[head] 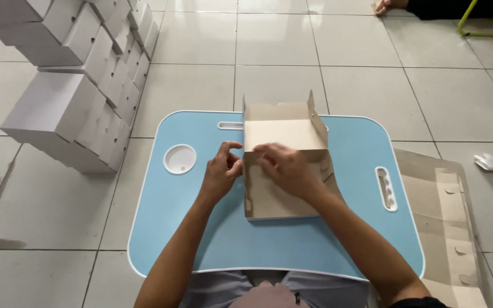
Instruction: A person sits on the floor and uses a small portable table to fold and assemble a cardboard box and its insert.
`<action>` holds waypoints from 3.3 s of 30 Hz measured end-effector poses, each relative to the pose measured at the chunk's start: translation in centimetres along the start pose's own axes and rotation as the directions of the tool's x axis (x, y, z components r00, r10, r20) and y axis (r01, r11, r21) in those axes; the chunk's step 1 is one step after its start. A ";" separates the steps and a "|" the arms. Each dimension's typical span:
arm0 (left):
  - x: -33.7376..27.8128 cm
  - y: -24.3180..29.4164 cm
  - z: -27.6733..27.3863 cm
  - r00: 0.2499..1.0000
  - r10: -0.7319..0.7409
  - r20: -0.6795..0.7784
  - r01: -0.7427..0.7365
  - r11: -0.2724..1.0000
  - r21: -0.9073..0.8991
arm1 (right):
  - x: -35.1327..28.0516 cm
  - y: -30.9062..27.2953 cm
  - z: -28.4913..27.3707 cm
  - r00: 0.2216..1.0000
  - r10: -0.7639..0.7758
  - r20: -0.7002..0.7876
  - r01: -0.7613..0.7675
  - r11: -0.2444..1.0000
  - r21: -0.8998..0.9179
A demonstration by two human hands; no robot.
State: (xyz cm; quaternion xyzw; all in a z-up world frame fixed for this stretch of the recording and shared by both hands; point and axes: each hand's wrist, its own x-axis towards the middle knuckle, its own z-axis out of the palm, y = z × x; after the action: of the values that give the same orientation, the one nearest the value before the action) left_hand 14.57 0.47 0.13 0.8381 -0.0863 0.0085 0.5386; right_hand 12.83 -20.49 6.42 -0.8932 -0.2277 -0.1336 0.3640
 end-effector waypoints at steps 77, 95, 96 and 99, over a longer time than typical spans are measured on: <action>-3.1 2.1 2.6 0.969 -0.230 -0.087 0.132 0.784 -0.606 | -0.2 -0.5 -1.3 0.961 0.038 0.273 -0.070 0.991 0.110; -3.2 1.8 3.5 0.985 -0.135 -0.110 0.048 0.817 -0.574 | -0.2 -0.8 -2.1 0.954 0.135 0.269 -0.186 0.967 0.174; -3.1 1.7 3.5 0.984 -0.141 -0.112 0.053 0.821 -0.569 | -0.1 -1.2 -2.2 0.954 0.130 0.270 -0.182 0.967 0.176; -3.3 2.9 3.2 0.983 -0.153 -0.102 0.069 0.820 -0.568 | -0.3 -0.9 -1.9 0.956 0.124 0.266 -0.177 0.967 0.185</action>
State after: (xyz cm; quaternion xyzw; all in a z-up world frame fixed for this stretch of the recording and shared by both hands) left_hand 10.59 -3.09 1.03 0.6433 0.0026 0.0111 0.7655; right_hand 11.99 -21.37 8.16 -0.8750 -0.2159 0.0339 0.4320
